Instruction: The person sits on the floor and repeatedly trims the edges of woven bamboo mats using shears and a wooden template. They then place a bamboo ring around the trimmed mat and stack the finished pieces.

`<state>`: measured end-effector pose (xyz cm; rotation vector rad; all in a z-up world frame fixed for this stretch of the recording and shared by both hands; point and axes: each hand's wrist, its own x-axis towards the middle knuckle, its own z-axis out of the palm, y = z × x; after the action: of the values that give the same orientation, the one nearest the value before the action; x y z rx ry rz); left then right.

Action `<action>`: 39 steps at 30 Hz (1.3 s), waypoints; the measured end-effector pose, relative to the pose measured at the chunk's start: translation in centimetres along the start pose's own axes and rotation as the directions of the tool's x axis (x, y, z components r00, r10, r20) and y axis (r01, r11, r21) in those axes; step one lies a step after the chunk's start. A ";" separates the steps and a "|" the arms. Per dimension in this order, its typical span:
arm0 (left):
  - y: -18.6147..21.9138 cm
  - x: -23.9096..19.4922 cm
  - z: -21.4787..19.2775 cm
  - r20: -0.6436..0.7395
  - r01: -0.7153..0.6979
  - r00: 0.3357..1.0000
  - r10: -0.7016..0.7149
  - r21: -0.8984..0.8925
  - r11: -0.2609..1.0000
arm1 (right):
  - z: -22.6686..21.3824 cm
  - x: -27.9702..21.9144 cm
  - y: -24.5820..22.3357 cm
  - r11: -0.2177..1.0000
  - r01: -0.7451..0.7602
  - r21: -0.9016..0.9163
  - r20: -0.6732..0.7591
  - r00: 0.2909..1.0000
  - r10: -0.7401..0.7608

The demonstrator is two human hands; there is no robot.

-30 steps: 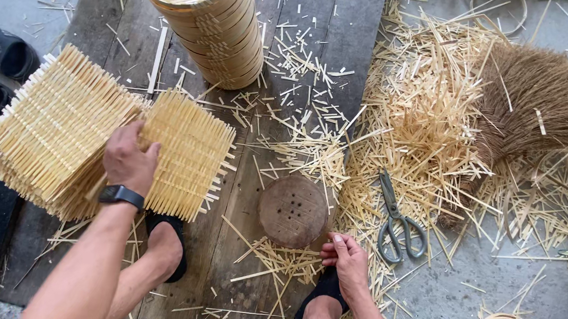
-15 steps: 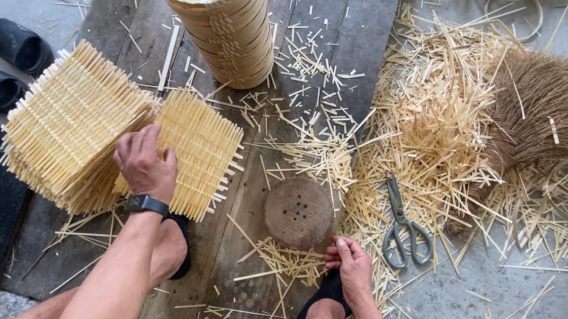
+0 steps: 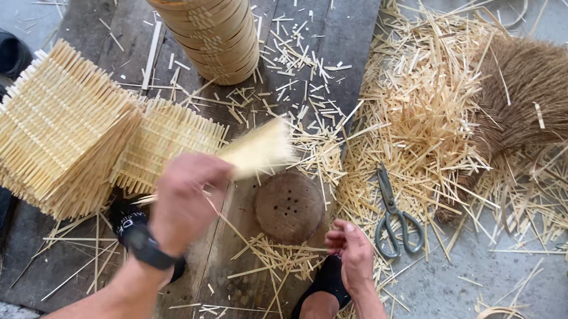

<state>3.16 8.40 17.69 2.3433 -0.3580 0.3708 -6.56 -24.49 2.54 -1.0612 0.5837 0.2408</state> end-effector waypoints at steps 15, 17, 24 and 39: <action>-2.3 -3.6 10.2 0.239 0.711 0.666 -0.706 0.081 0.698 | 2.4 4.1 -1.8 0.962 0.013 -0.274 0.047 0.999 0.000; -4.8 -2.4 9.9 0.434 0.912 0.378 -0.818 -0.020 0.411 | 2.3 4.2 -1.9 0.953 0.038 -0.301 0.047 0.999 -0.025; -7.7 -3.8 10.9 0.610 0.937 0.346 -0.712 -0.193 0.290 | 2.8 4.0 -1.7 0.941 0.112 -0.319 -0.016 0.992 -0.123; -6.5 -3.0 10.6 0.551 0.928 0.372 -0.747 -0.206 0.310 | 2.7 3.0 -1.6 0.949 0.046 -0.312 -0.019 0.998 -0.054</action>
<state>4.43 5.96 5.20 1.7077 0.6396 -0.6524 -2.48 -23.20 3.04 -1.3850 0.5531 0.2808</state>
